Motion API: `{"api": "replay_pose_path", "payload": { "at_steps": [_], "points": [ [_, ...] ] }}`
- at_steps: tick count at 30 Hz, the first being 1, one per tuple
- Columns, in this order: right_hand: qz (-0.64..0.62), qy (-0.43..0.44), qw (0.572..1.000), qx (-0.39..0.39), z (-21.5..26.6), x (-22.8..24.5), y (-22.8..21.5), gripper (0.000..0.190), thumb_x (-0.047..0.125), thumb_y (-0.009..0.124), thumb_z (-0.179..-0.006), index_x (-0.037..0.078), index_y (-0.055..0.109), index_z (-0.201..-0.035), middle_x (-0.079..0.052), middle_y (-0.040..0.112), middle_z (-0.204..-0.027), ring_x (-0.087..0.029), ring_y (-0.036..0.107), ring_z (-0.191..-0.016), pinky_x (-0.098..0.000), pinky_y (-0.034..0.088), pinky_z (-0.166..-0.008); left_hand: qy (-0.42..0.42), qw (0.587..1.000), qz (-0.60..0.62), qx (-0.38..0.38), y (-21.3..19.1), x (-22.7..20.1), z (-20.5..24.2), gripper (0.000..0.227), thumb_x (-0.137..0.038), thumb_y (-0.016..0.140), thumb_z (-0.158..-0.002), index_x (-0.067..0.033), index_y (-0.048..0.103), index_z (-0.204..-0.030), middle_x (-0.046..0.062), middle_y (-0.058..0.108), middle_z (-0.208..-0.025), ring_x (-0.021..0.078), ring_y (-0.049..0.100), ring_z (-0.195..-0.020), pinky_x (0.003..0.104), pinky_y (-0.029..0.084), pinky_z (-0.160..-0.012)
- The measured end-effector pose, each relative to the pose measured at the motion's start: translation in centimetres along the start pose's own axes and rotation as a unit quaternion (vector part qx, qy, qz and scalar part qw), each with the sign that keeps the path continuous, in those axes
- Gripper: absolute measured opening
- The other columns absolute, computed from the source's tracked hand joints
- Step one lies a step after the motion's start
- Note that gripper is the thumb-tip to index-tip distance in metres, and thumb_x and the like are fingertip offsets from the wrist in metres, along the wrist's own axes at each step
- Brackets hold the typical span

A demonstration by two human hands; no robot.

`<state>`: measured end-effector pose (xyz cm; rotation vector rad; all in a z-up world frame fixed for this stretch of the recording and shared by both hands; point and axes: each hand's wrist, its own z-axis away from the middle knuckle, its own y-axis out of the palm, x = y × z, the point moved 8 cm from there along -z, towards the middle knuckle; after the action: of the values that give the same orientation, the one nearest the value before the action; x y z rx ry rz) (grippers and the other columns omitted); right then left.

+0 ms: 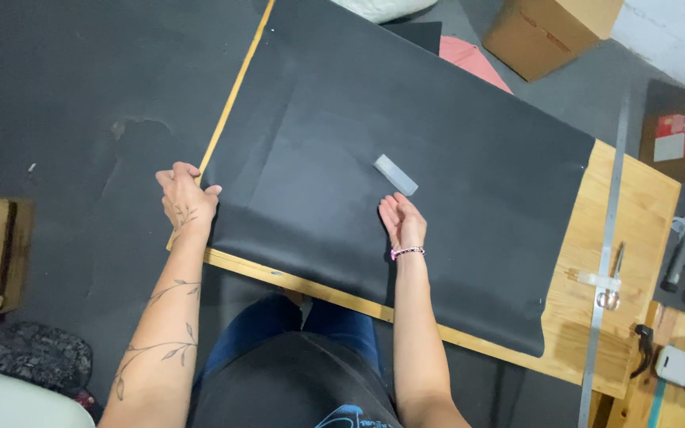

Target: The person cuts a large piece of black fabric using shears on a wooden workbench. They then fold the fabric, smooth it out, and secure it with pins and a small block of chalk.

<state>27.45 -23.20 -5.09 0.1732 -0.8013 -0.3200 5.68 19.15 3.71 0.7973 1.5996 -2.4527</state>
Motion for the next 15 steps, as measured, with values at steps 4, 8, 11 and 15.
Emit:
{"api": "replay_pose_path", "payload": {
  "at_steps": [4,8,11,15],
  "points": [
    [0.207,-0.166,0.954,-0.139,-1.4,2.9,-2.9,0.027,0.006,0.064,-0.083,0.007,0.064,-0.110,-0.020,0.072,-0.082,-0.027,0.075,-0.064,-0.0388,0.071,-0.060,-0.004,1.000,0.010,0.011,1.3,2.1,-1.1,0.042,-0.018,0.088,-0.079,-0.0135,0.056,-0.105,0.007,0.053,-0.112,0.0400,0.067,-0.104,0.054,0.053,-0.091],
    [0.479,-0.306,0.803,-0.179,-1.8,6.8,-3.6,0.050,0.023,0.079,-0.081,0.028,0.058,-0.126,-0.002,0.065,-0.098,-0.017,0.069,-0.080,-0.0357,0.061,-0.079,-0.008,0.999,0.045,-0.002,1.4,3.0,-0.9,0.039,-0.022,0.092,-0.077,-0.0148,0.063,-0.101,-0.001,0.071,-0.097,0.0315,0.071,-0.098,0.048,0.054,-0.088],
    [0.536,-0.365,0.755,-0.095,0.5,8.1,0.1,0.064,0.018,0.084,-0.081,0.025,0.058,-0.139,-0.012,0.056,-0.117,-0.031,0.063,-0.104,-0.0439,0.052,-0.098,0.038,0.997,0.058,-0.046,1.4,3.2,-0.1,0.035,-0.023,0.091,-0.078,-0.0167,0.065,-0.100,-0.002,0.075,-0.095,0.0292,0.071,-0.094,0.046,0.053,-0.086],
    [0.533,-0.375,0.755,-0.070,1.8,8.3,1.7,0.038,0.021,0.087,-0.079,0.024,0.073,-0.114,-0.003,0.060,-0.107,-0.026,0.065,-0.100,-0.0395,0.053,-0.097,0.151,0.976,0.081,-0.137,1.1,2.9,1.3,0.033,-0.023,0.092,-0.081,-0.0181,0.067,-0.102,0.000,0.073,-0.093,0.0286,0.071,-0.091,0.045,0.053,-0.083]
  ]
}}
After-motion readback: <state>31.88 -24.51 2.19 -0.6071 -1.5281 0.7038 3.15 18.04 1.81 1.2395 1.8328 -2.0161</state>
